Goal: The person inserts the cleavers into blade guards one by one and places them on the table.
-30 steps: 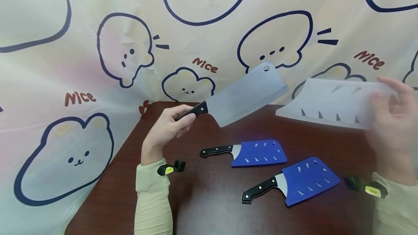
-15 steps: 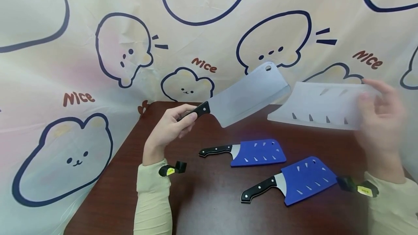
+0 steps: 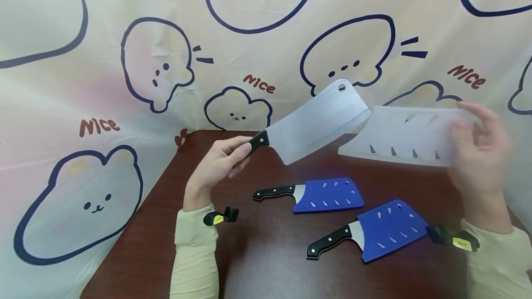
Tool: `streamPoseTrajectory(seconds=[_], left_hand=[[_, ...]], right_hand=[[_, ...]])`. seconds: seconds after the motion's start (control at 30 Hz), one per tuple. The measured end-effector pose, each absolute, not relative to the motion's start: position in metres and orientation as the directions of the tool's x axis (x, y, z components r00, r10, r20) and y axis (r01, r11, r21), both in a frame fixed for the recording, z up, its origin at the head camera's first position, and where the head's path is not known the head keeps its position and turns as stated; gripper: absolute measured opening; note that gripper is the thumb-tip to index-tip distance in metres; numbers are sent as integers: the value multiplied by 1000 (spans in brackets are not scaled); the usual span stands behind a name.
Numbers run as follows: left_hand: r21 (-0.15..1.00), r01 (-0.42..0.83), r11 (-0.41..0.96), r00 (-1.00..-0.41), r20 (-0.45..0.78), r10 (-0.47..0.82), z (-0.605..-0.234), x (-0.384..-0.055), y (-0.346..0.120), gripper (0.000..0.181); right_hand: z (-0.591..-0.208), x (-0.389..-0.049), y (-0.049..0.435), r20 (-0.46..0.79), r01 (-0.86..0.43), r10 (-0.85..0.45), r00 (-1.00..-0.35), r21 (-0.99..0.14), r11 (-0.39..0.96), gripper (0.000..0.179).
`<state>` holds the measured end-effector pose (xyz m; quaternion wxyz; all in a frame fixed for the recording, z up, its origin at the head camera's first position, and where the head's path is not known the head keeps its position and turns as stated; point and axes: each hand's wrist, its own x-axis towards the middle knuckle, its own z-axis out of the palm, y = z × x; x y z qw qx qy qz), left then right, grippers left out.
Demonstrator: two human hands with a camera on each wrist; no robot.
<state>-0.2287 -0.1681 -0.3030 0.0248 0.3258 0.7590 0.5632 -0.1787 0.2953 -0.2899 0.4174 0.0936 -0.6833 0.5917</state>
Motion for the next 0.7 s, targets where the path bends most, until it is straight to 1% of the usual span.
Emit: streamPoseTrajectory(seconds=[0.07,0.13,0.23,0.3,0.33,0.43,0.53,0.57,0.7], left_hand=[[869,468,158,-776,319,545,-303,-228,-167,31],[863,476,170,-763,309,568,-302,-227,-167,34],[847,497,191,-747,306,590,-301,-225,-167,38],[841,505,195,-742,308,596,-300,-224,-165,40],[841,507,190,-739,310,597,-300,-223,-165,40],[846,505,172,-735,317,599,-299,-223,-162,40],[849,503,164,-735,321,597,-299,-222,-162,40],[850,501,164,-737,320,595,-299,-222,-162,40],[850,502,158,-734,323,597,-299,-221,-161,41]], right_hand=[[-291,-181,298,682,-676,375,-628,-717,171,36],[-290,-182,301,672,-690,403,-621,-713,126,34],[-286,-181,303,659,-667,432,-616,-728,161,34],[-283,-179,303,635,-622,457,-623,-756,203,34],[-282,-178,303,629,-613,460,-627,-762,207,34],[-280,-176,301,616,-543,467,-635,-785,298,35],[-280,-174,300,616,-516,457,-641,-788,337,35],[-280,-174,299,615,-520,452,-645,-788,330,36],[-282,-174,300,634,-615,414,-653,-763,199,35]])
